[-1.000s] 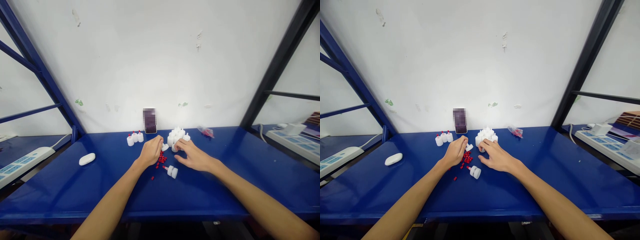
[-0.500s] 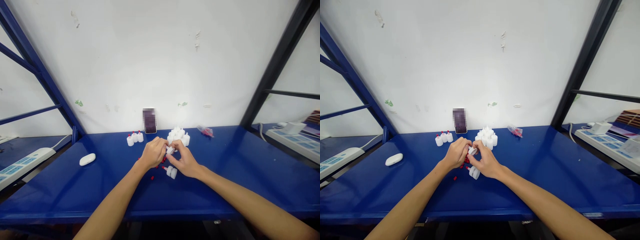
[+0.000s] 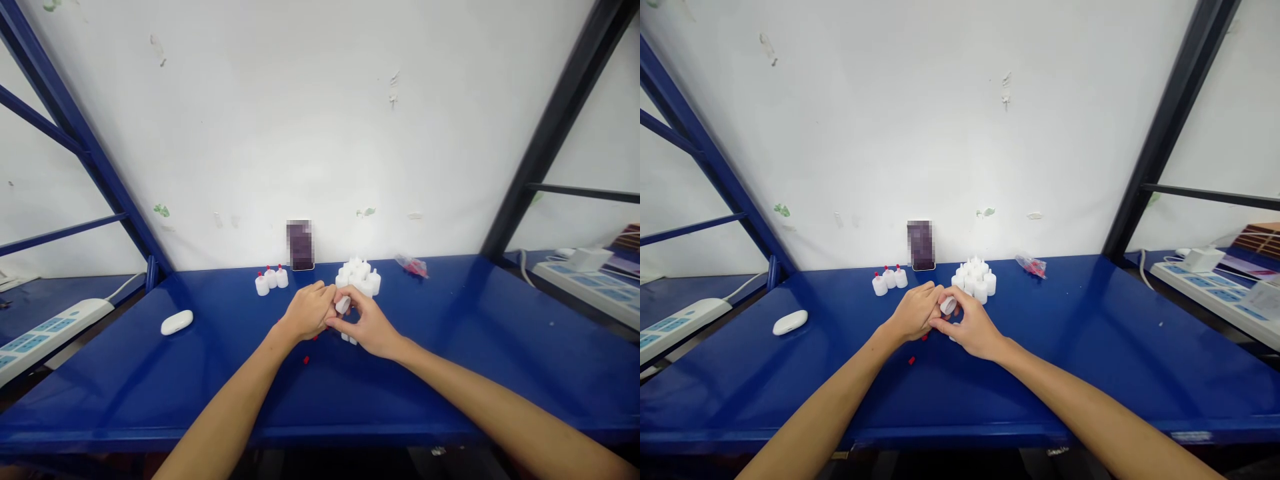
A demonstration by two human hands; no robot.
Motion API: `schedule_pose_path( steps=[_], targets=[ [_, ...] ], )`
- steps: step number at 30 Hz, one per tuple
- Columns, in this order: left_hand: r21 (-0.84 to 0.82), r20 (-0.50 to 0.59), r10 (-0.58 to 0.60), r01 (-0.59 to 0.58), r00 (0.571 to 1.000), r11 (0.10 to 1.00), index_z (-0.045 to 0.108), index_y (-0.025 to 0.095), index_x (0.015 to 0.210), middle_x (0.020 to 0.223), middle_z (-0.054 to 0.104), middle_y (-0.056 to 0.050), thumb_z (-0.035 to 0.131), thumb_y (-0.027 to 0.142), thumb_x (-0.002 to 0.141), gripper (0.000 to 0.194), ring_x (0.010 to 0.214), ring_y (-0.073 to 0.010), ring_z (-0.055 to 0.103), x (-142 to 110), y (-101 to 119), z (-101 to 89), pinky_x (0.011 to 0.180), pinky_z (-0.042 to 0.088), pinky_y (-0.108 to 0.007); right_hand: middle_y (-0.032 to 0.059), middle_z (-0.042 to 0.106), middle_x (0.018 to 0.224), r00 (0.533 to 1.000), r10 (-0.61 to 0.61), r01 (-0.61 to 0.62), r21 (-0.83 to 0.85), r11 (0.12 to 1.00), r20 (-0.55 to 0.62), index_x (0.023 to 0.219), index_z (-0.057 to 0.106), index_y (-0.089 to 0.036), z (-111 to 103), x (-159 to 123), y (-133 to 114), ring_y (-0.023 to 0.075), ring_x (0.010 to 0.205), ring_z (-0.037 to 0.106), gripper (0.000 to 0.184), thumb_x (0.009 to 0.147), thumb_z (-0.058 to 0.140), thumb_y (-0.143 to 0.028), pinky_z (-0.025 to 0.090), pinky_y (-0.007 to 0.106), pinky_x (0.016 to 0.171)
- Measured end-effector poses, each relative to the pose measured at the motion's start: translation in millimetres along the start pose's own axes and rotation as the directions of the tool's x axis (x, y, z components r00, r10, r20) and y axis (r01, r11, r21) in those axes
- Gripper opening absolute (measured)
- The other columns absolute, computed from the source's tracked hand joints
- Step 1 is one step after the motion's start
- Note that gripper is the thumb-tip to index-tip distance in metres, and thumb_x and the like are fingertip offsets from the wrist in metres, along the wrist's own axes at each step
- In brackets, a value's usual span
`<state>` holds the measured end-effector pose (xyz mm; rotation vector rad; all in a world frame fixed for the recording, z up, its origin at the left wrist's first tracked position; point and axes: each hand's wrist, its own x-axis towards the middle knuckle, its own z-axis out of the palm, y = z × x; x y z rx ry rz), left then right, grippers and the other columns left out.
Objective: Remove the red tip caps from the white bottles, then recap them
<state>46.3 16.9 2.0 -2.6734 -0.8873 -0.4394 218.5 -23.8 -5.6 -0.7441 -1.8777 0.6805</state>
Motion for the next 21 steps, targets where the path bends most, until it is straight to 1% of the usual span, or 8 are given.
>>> schedule_pose_path(
  steps=[3,6,8,10,11,15,18,21],
  targets=[
    [0.006,-0.020,-0.057,0.057,0.998,0.998,0.047,0.020,0.079,0.079,0.055,-0.006,0.037,0.033,0.093,0.022,0.075,-0.0229,0.048,0.5,1.2,0.6,0.067,0.040,-0.036,-0.0013,0.058,0.078,0.995,-0.097,0.096,-0.153,0.984,-0.003,0.086,0.052,-0.021,-2.5,-0.4,2.2,0.0138,0.068,0.052,0.018,0.084,0.068,-0.029,0.042,0.027,0.067],
    [-0.026,-0.125,-0.258,0.256,0.958,0.966,0.048,0.019,0.080,0.073,0.051,-0.005,0.032,0.021,0.091,0.020,0.070,-0.0215,0.048,-3.5,-3.3,-4.8,0.065,0.039,-0.034,-0.0021,0.050,0.064,0.971,-0.226,0.189,-0.323,0.927,-0.083,0.067,0.045,-0.020,-9.5,0.8,7.1,0.0133,0.061,0.048,0.028,0.091,0.059,-0.027,0.040,0.027,0.062],
    [-0.080,-0.198,-0.361,0.352,0.911,0.933,0.050,0.019,0.082,0.072,0.051,-0.005,0.029,0.018,0.091,0.022,0.070,-0.0205,0.049,-7.2,-8.9,-11.1,0.065,0.039,-0.033,-0.0010,0.050,0.065,0.961,-0.243,0.168,-0.415,0.894,-0.134,0.067,0.046,-0.021,-18.7,3.0,10.4,0.0145,0.062,0.049,0.028,0.092,0.057,-0.027,0.041,0.028,0.063],
    [-0.125,-0.214,-0.374,0.354,0.902,0.927,0.052,0.018,0.086,0.075,0.054,-0.004,0.028,0.019,0.094,0.025,0.072,-0.0197,0.051,-9.7,-14.4,-16.3,0.067,0.039,-0.032,0.0030,0.058,0.078,0.967,-0.211,0.113,-0.501,0.858,-0.141,0.079,0.055,-0.020,-30.3,5.3,14.4,0.0183,0.074,0.055,0.014,0.091,0.057,-0.028,0.045,0.032,0.071],
    [-0.131,-0.196,-0.360,0.339,0.912,0.932,0.053,0.018,0.087,0.077,0.056,-0.004,0.028,0.020,0.095,0.026,0.074,-0.0194,0.052,-10.2,-16.7,-17.5,0.068,0.039,-0.032,0.0055,0.061,0.088,0.973,-0.195,0.097,-0.544,0.833,-0.124,0.089,0.059,-0.019,-35.9,6.1,17.0,0.0208,0.083,0.057,0.009,0.092,0.055,-0.027,0.046,0.035,0.078],
    [-0.062,-0.048,-0.270,0.267,0.962,0.962,0.058,0.018,0.080,0.079,0.061,-0.004,0.035,0.026,0.097,0.030,0.077,-0.0190,0.054,-9.5,-22.2,-11.8,0.068,0.037,-0.031,0.0117,0.058,0.115,0.989,-0.144,0.090,-0.641,0.762,-0.032,0.115,0.062,-0.019,-48.1,6.8,29.5,0.0239,0.100,0.059,0.026,0.095,0.046,-0.021,0.048,0.039,0.089],
    [-0.027,0.050,-0.240,0.241,0.969,0.970,0.057,0.018,0.067,0.072,0.060,-0.004,0.039,0.032,0.096,0.037,0.072,-0.0183,0.054,-10.4,-24.7,-4.0,0.065,0.035,-0.031,0.0118,0.057,0.116,0.988,-0.152,0.117,-0.701,0.703,0.013,0.115,0.064,-0.020,-45.7,7.2,36.2,0.0224,0.094,0.061,0.027,0.093,0.048,-0.020,0.051,0.037,0.083],
    [-0.023,0.107,-0.256,0.260,0.961,0.965,0.054,0.018,0.059,0.068,0.058,-0.004,0.043,0.038,0.093,0.041,0.067,-0.0176,0.053,-12.5,-26.5,-1.0,0.062,0.033,-0.031,0.0106,0.063,0.112,0.979,-0.197,0.153,-0.808,0.569,0.047,0.108,0.068,-0.021,-41.0,8.9,38.0,0.0276,0.105,0.056,0.023,0.092,0.051,-0.019,0.046,0.041,0.085]
  ],
)
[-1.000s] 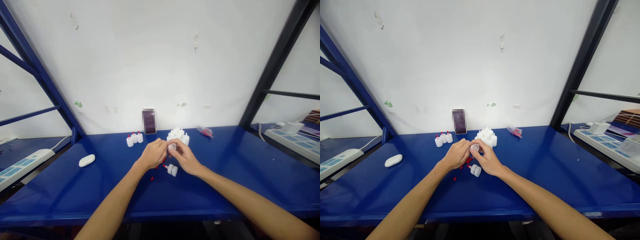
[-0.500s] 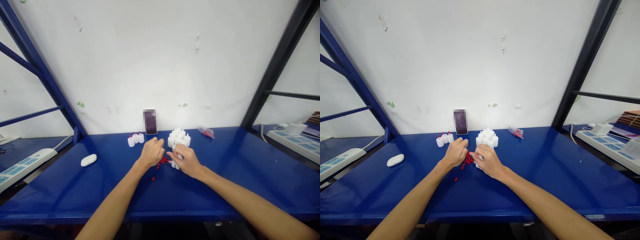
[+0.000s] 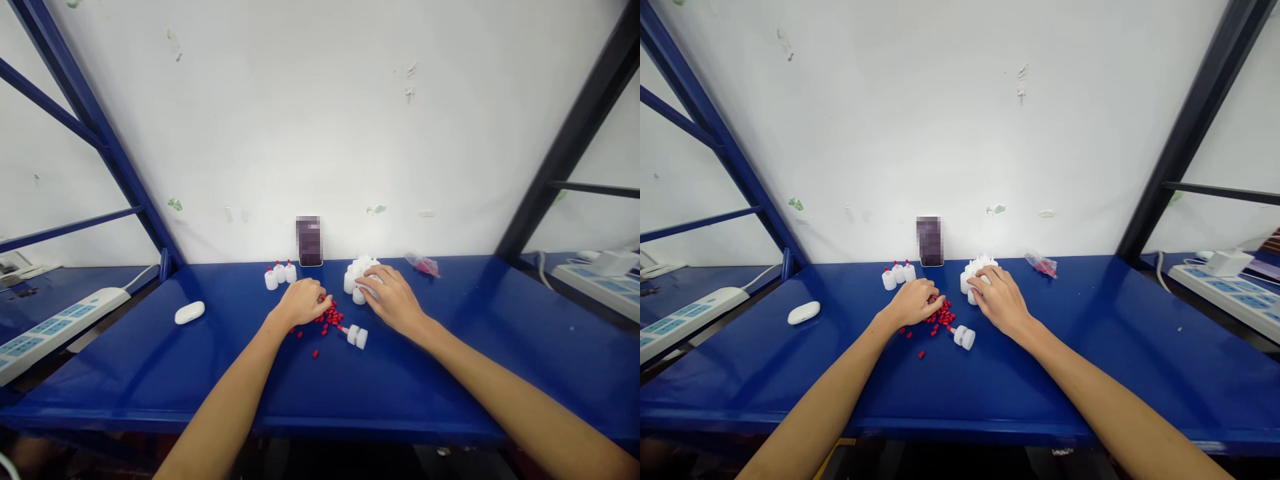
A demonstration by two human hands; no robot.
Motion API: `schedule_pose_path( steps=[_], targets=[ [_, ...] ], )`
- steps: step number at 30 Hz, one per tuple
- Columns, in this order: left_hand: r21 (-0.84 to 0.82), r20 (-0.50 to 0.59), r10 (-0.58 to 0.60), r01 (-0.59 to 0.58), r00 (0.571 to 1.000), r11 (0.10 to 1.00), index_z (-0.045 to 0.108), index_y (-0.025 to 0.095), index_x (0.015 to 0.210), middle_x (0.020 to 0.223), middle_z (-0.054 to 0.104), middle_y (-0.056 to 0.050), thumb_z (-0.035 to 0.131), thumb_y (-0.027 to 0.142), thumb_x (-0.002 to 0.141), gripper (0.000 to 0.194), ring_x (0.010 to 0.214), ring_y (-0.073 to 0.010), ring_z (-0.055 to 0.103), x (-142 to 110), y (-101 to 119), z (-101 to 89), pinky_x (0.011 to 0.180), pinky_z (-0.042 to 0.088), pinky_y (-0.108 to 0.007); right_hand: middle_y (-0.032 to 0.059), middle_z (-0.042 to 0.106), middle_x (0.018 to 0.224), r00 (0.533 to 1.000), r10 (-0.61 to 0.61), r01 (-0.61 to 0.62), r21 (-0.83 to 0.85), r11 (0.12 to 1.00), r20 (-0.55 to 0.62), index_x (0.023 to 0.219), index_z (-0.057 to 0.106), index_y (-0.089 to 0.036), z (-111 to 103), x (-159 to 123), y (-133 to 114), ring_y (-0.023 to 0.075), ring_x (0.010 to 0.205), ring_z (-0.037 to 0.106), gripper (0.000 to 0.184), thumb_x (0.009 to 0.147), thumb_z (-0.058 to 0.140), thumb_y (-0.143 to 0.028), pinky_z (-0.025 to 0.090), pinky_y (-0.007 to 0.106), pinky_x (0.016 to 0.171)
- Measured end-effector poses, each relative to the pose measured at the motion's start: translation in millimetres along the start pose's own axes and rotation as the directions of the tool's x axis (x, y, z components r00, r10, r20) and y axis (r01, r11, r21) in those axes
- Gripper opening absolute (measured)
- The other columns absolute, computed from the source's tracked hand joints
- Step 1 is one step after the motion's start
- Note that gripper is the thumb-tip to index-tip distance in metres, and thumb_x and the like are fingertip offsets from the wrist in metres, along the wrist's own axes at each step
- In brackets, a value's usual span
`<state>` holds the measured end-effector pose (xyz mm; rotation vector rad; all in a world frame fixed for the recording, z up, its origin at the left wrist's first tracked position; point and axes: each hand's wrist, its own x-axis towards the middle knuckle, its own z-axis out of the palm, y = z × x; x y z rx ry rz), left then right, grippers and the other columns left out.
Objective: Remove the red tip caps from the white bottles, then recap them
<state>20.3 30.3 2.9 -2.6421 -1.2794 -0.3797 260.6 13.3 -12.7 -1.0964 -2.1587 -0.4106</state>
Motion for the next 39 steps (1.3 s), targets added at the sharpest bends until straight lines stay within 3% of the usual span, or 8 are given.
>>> schedule_pose_path(
  steps=[10,14,18,21,25,30,35,39],
  targets=[
    [-0.091,-0.030,-0.063,0.060,0.998,0.994,0.057,0.018,0.063,0.067,0.055,-0.002,0.053,0.038,0.085,0.030,0.068,-0.0173,0.054,-2.1,3.5,-6.7,0.061,0.035,-0.029,0.0102,0.066,0.107,0.997,-0.002,0.007,-0.051,0.999,0.080,0.099,0.066,-0.022,1.8,-1.1,-0.6,0.0311,0.110,0.049,0.013,0.090,0.059,-0.027,0.039,0.044,0.085],
    [-0.415,0.031,0.011,0.003,0.999,0.910,0.067,0.017,0.071,0.070,0.057,0.000,0.057,0.030,0.082,0.020,0.064,-0.0124,0.051,-3.2,8.9,-14.2,0.061,0.038,-0.025,0.0081,0.068,0.100,1.000,0.027,-0.027,0.001,1.000,0.009,0.089,0.066,-0.022,-7.7,-1.2,-6.4,0.0277,0.097,0.055,0.008,0.086,0.063,-0.029,0.039,0.039,0.078],
    [-0.635,0.173,0.198,-0.045,0.965,0.771,0.075,0.018,0.085,0.069,0.056,0.001,0.064,0.027,0.077,0.016,0.060,-0.0094,0.049,-5.2,14.2,-20.0,0.057,0.039,-0.021,0.0031,0.067,0.078,0.992,0.124,-0.123,0.147,0.981,0.002,0.082,0.064,-0.020,-20.3,-2.8,-18.9,0.0192,0.071,0.058,0.012,0.080,0.067,-0.032,0.039,0.032,0.068],
    [-0.592,0.203,0.250,-0.084,0.947,0.802,0.077,0.020,0.086,0.063,0.053,0.003,0.069,0.027,0.072,0.017,0.057,-0.0087,0.047,-6.4,17.7,-18.7,0.056,0.037,-0.022,0.0023,0.066,0.083,0.985,0.041,-0.087,0.275,0.958,0.168,0.094,0.062,-0.019,-29.1,-4.3,-27.8,0.0173,0.068,0.059,0.019,0.081,0.063,-0.033,0.040,0.031,0.067],
    [-0.541,0.174,0.249,-0.119,0.953,0.833,0.075,0.019,0.084,0.063,0.053,0.004,0.067,0.025,0.073,0.015,0.056,-0.0081,0.046,-6.9,22.2,-14.7,0.056,0.035,-0.022,0.0018,0.065,0.088,0.898,-0.202,0.032,0.399,0.916,0.390,0.097,0.058,-0.021,-33.3,-6.1,-35.7,0.0189,0.076,0.058,0.020,0.081,0.064,-0.031,0.042,0.031,0.071],
    [-0.419,0.108,0.227,-0.163,0.968,0.893,0.066,0.017,0.079,0.065,0.057,0.003,0.059,0.021,0.078,0.009,0.058,-0.0100,0.048,-5.9,26.7,-16.9,0.057,0.034,-0.023,0.0008,0.061,0.086,0.894,-0.155,-0.093,0.511,0.855,0.421,0.096,0.053,-0.021,-27.3,-6.9,-35.5,0.0152,0.071,0.054,0.012,0.085,0.057,-0.022,0.042,0.026,0.062],
    [-0.152,0.044,0.212,-0.203,0.976,0.967,0.056,0.019,0.087,0.078,0.063,-0.001,0.046,0.031,0.094,0.017,0.069,-0.0171,0.059,-4.1,32.1,-14.1,0.062,0.038,-0.027,0.0012,0.061,0.085,0.922,-0.076,-0.218,0.673,0.707,0.379,0.095,0.056,-0.020,-22.8,-4.0,-31.5,0.0147,0.073,0.055,0.009,0.092,0.054,-0.028,0.045,0.028,0.067],
    [0.010,0.081,0.206,-0.208,0.975,0.978,0.052,0.018,0.095,0.082,0.064,-0.005,0.036,0.031,0.099,0.022,0.073,-0.0203,0.061,-2.1,35.2,-10.7,0.067,0.042,-0.030,-0.0017,0.059,0.073,0.856,0.011,-0.491,0.806,0.331,0.516,0.097,0.054,-0.019,-20.8,-2.3,-31.8,0.0130,0.064,0.059,0.021,0.089,0.060,-0.038,0.050,0.027,0.063]
  ],
)
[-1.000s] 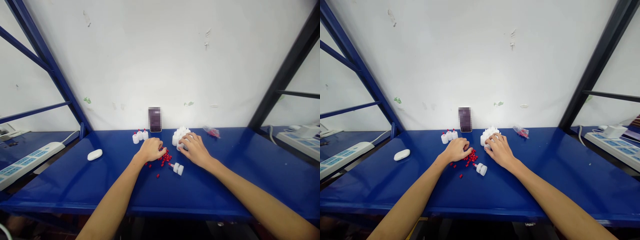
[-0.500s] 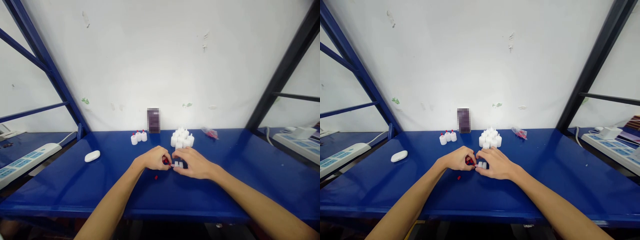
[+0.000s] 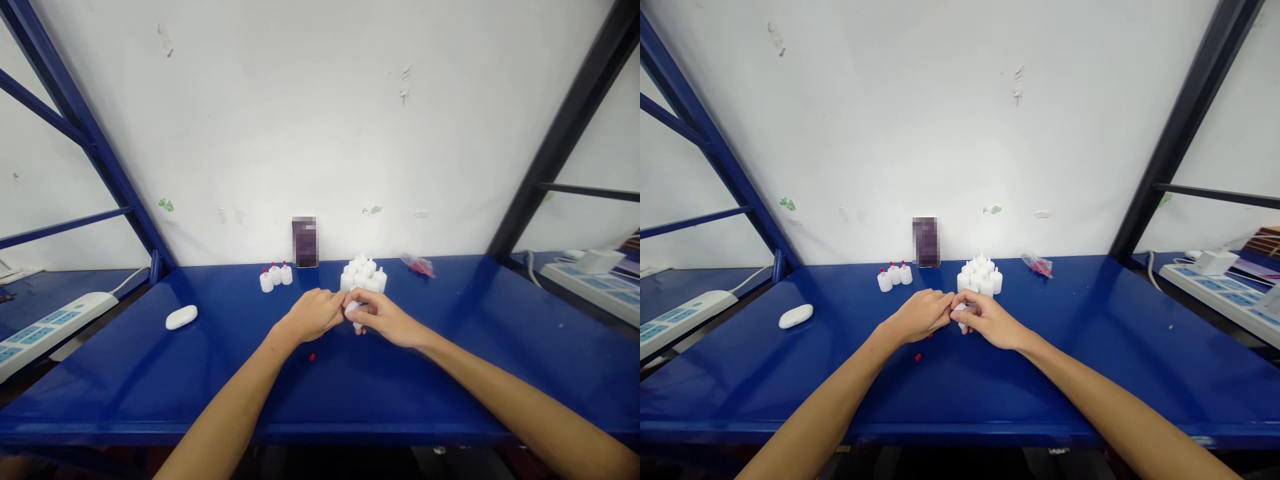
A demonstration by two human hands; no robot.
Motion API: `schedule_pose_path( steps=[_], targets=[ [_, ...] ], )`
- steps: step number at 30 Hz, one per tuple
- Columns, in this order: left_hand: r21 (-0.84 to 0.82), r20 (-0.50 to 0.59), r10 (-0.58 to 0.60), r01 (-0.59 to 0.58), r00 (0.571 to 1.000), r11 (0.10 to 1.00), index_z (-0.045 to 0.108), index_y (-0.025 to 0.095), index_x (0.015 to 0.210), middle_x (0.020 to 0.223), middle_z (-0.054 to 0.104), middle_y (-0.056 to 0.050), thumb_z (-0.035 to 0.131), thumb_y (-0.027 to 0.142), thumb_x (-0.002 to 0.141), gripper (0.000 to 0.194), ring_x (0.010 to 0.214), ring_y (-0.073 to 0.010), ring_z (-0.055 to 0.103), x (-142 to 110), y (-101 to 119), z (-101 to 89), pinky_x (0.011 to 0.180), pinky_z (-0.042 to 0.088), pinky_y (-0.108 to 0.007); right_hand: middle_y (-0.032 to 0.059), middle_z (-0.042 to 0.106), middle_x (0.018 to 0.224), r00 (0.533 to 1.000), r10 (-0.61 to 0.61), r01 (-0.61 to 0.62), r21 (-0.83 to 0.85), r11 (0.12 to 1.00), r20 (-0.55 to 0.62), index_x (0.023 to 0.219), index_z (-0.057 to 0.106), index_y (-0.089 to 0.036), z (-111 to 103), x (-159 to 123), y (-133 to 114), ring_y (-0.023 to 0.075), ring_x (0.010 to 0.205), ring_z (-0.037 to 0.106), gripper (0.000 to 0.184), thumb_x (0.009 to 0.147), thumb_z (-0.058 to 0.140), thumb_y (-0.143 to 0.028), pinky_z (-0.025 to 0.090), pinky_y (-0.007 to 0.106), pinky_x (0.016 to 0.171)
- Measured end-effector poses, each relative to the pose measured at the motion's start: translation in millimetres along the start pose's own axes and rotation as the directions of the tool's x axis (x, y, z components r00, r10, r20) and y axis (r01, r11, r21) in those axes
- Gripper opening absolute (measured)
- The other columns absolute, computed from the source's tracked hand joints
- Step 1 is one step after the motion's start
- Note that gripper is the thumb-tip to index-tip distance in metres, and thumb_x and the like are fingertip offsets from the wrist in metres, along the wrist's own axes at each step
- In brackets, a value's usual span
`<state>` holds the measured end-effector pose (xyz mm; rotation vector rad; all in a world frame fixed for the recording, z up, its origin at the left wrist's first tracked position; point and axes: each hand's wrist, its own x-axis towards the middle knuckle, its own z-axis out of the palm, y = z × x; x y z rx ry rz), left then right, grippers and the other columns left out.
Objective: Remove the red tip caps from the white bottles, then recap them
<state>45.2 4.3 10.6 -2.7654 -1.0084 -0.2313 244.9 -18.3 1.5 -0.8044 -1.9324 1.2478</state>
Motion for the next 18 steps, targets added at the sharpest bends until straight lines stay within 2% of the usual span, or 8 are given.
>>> schedule_pose_path(
  steps=[2,4,6,9,13,15,18],
  targets=[
    [0.050,0.013,-0.029,0.029,0.999,0.998,0.051,0.017,0.095,0.081,0.064,-0.005,0.036,0.027,0.098,0.018,0.073,-0.0208,0.061,1.1,0.1,0.1,0.069,0.042,-0.032,-0.0019,0.060,0.075,0.998,0.051,-0.053,0.132,0.990,0.019,0.103,0.054,-0.019,0.7,1.1,0.7,0.0121,0.060,0.059,0.030,0.085,0.066,-0.040,0.050,0.026,0.059],
    [0.066,0.008,-0.042,0.041,0.999,0.997,0.051,0.017,0.094,0.082,0.063,-0.005,0.037,0.025,0.097,0.017,0.074,-0.0209,0.060,2.1,-0.9,-0.1,0.070,0.042,-0.032,-0.0008,0.061,0.080,0.998,0.067,-0.069,0.167,0.983,0.018,0.106,0.054,-0.019,1.4,2.2,1.5,0.0108,0.058,0.059,0.035,0.083,0.068,-0.042,0.050,0.025,0.056],
    [0.067,-0.017,-0.045,0.046,0.999,0.997,0.051,0.017,0.093,0.083,0.063,-0.005,0.037,0.025,0.097,0.016,0.076,-0.0214,0.059,3.3,-2.7,0.3,0.071,0.042,-0.033,-0.0012,0.059,0.080,0.998,0.067,-0.065,0.157,0.985,-0.010,0.106,0.055,-0.019,2.2,3.6,2.3,0.0097,0.056,0.057,0.034,0.085,0.066,-0.043,0.049,0.024,0.054],
    [0.067,-0.062,-0.049,0.053,0.997,0.996,0.051,0.018,0.092,0.084,0.063,-0.005,0.038,0.025,0.095,0.015,0.077,-0.0223,0.059,6.6,-5.9,2.2,0.071,0.041,-0.035,-0.0052,0.052,0.068,0.998,0.029,-0.023,0.125,0.992,-0.051,0.104,0.055,-0.019,3.9,6.7,2.8,0.0088,0.054,0.051,0.031,0.085,0.065,-0.043,0.047,0.023,0.054],
    [0.076,-0.095,-0.082,0.089,0.992,0.993,0.050,0.018,0.092,0.082,0.062,-0.005,0.037,0.024,0.094,0.015,0.075,-0.0227,0.058,12.3,-7.1,4.9,0.071,0.040,-0.036,-0.0082,0.041,0.059,0.993,-0.036,0.043,0.055,0.998,-0.113,0.099,0.055,-0.018,5.3,11.1,1.7,0.0071,0.049,0.037,0.027,0.086,0.063,-0.040,0.034,0.020,0.048],
    [0.075,-0.097,-0.100,0.107,0.990,0.991,0.050,0.018,0.092,0.080,0.062,-0.006,0.035,0.024,0.094,0.016,0.074,-0.0229,0.058,14.3,-6.0,5.5,0.071,0.040,-0.036,-0.0081,0.039,0.060,0.990,-0.045,0.051,0.041,0.998,-0.137,0.097,0.054,-0.018,5.4,11.9,0.7,0.0067,0.049,0.034,0.026,0.086,0.063,-0.039,0.029,0.020,0.046],
    [0.076,-0.085,-0.103,0.109,0.991,0.991,0.050,0.018,0.091,0.079,0.062,-0.007,0.036,0.025,0.093,0.016,0.072,-0.0234,0.057,15.4,-4.1,5.9,0.071,0.040,-0.037,-0.0076,0.040,0.061,0.990,-0.040,0.047,0.048,0.998,-0.138,0.096,0.054,-0.018,4.5,11.1,-0.9,0.0067,0.050,0.034,0.025,0.084,0.064,-0.038,0.028,0.020,0.046]
  ],
)
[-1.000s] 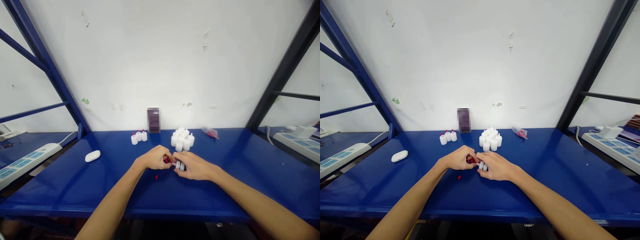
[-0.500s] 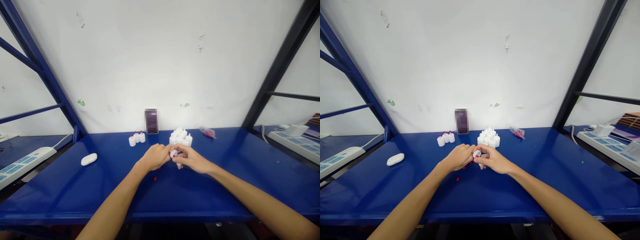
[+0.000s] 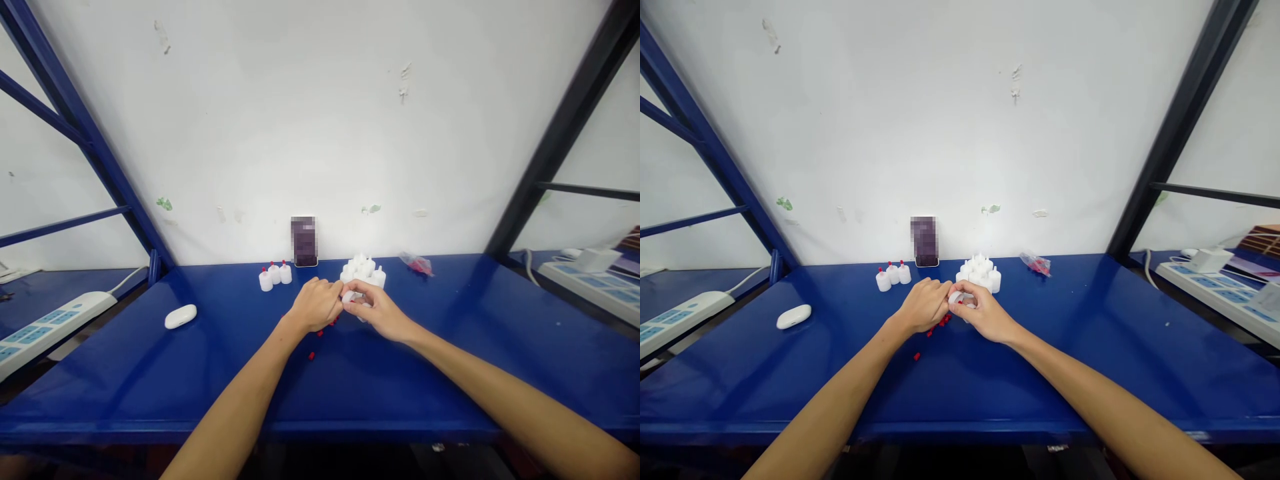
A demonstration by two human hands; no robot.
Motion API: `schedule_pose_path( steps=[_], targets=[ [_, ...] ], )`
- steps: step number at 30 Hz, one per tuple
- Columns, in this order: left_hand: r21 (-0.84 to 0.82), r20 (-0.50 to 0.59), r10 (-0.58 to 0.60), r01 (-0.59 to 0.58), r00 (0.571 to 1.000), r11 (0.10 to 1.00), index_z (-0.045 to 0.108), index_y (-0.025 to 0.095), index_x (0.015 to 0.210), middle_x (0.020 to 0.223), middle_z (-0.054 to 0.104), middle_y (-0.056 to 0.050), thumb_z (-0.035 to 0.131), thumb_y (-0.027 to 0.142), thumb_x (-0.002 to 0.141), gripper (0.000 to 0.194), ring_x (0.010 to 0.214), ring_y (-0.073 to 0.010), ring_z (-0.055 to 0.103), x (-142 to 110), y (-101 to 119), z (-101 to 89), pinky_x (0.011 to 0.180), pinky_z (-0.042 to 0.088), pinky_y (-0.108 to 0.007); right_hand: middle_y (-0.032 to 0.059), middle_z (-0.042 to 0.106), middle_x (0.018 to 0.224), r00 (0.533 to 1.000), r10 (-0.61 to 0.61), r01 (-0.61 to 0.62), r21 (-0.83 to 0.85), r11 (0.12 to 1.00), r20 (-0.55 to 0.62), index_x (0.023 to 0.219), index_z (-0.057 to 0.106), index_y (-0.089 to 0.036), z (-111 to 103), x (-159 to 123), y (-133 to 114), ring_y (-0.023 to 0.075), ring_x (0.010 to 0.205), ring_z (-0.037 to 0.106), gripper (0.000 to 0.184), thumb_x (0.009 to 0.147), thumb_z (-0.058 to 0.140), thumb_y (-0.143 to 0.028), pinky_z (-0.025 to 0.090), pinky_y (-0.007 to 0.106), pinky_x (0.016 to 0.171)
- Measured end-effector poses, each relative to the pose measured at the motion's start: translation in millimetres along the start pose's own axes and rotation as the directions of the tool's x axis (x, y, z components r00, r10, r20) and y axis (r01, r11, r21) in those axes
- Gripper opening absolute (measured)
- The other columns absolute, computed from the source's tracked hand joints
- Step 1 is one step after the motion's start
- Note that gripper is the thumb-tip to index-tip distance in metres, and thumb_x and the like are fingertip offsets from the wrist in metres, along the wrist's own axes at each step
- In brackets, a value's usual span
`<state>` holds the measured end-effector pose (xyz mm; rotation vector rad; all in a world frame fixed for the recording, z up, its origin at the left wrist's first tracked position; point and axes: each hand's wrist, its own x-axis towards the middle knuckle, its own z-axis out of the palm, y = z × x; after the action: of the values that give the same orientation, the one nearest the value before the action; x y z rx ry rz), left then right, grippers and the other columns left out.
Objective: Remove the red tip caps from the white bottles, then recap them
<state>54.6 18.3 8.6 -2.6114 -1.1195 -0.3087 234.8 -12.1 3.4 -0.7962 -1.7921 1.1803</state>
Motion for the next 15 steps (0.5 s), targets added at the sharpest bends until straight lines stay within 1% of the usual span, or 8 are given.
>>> schedule_pose_path(
  steps=[2,6,9,11,12,13,14,15],
  targets=[
    [0.003,0.003,0.009,-0.009,1.000,1.000,0.051,0.018,0.089,0.079,0.062,-0.007,0.037,0.025,0.091,0.015,0.072,-0.0234,0.057,-0.1,0.9,0.5,0.071,0.039,-0.037,-0.0057,0.045,0.065,1.000,-0.018,0.018,-0.020,1.000,-0.002,0.095,0.055,-0.017,-1.2,-0.6,-1.0,0.0071,0.052,0.036,0.024,0.084,0.064,-0.037,0.032,0.020,0.048],
    [0.009,-0.020,0.065,-0.065,0.998,0.998,0.051,0.018,0.085,0.079,0.062,-0.007,0.039,0.024,0.088,0.014,0.073,-0.0231,0.056,0.6,4.2,2.9,0.072,0.039,-0.038,0.0002,0.057,0.084,0.995,-0.099,0.095,-0.110,0.989,-0.033,0.090,0.059,-0.017,-2.7,-0.7,-2.0,0.0103,0.064,0.049,0.019,0.080,0.066,-0.032,0.044,0.023,0.061],
    [-0.013,-0.041,0.128,-0.129,0.991,0.992,0.051,0.018,0.083,0.077,0.062,-0.006,0.041,0.023,0.084,0.011,0.073,-0.0225,0.055,1.8,6.7,4.9,0.073,0.038,-0.038,0.0002,0.059,0.080,0.996,-0.089,0.087,-0.142,0.986,-0.006,0.087,0.060,-0.017,-2.6,-2.7,-3.0,0.0112,0.064,0.052,0.016,0.077,0.066,-0.029,0.044,0.023,0.059],
    [-0.037,-0.050,0.151,-0.153,0.987,0.988,0.050,0.019,0.080,0.075,0.061,-0.006,0.041,0.023,0.082,0.010,0.071,-0.0222,0.054,0.3,2.1,5.1,0.073,0.038,-0.037,-0.0008,0.058,0.075,0.995,-0.093,0.095,-0.176,0.980,0.022,0.086,0.059,-0.017,-3.3,-6.3,-5.2,0.0104,0.060,0.050,0.013,0.076,0.065,-0.025,0.042,0.022,0.055],
    [-0.052,-0.058,0.129,-0.132,0.990,0.990,0.049,0.019,0.077,0.072,0.060,-0.006,0.040,0.022,0.081,0.010,0.069,-0.0219,0.053,-2.1,-3.5,4.6,0.071,0.037,-0.037,-0.0015,0.057,0.073,0.993,-0.115,0.120,-0.218,0.968,0.034,0.084,0.059,-0.017,-4.6,-8.5,-6.9,0.0101,0.058,0.048,0.011,0.076,0.064,-0.022,0.040,0.022,0.053],
    [-0.073,-0.075,0.073,-0.079,0.994,0.994,0.047,0.020,0.074,0.069,0.058,-0.006,0.039,0.022,0.081,0.011,0.066,-0.0214,0.052,-5.8,-11.4,3.8,0.069,0.037,-0.036,-0.0020,0.056,0.071,0.987,-0.154,0.160,-0.278,0.947,0.041,0.081,0.058,-0.018,-6.7,-10.7,-8.6,0.0100,0.057,0.047,0.007,0.075,0.063,-0.020,0.039,0.022,0.052],
    [-0.098,-0.104,-0.012,0.002,0.994,0.995,0.045,0.020,0.070,0.065,0.056,-0.005,0.038,0.021,0.080,0.013,0.063,-0.0207,0.050,-10.8,-21.0,2.6,0.067,0.036,-0.035,-0.0022,0.055,0.069,0.977,-0.208,0.210,-0.348,0.914,0.041,0.077,0.057,-0.018,-9.7,-12.5,-10.1,0.0103,0.057,0.046,0.006,0.075,0.062,-0.018,0.038,0.023,0.053],
    [-0.142,-0.147,-0.127,0.106,0.981,0.984,0.042,0.021,0.068,0.061,0.053,-0.004,0.035,0.020,0.081,0.015,0.060,-0.0200,0.048,-16.5,-31.4,1.2,0.064,0.035,-0.034,-0.0020,0.055,0.068,0.962,-0.272,0.259,-0.420,0.870,0.031,0.074,0.056,-0.019,-13.7,-13.6,-11.0,0.0110,0.058,0.047,0.006,0.076,0.062,-0.017,0.038,0.024,0.054]
  ],
)
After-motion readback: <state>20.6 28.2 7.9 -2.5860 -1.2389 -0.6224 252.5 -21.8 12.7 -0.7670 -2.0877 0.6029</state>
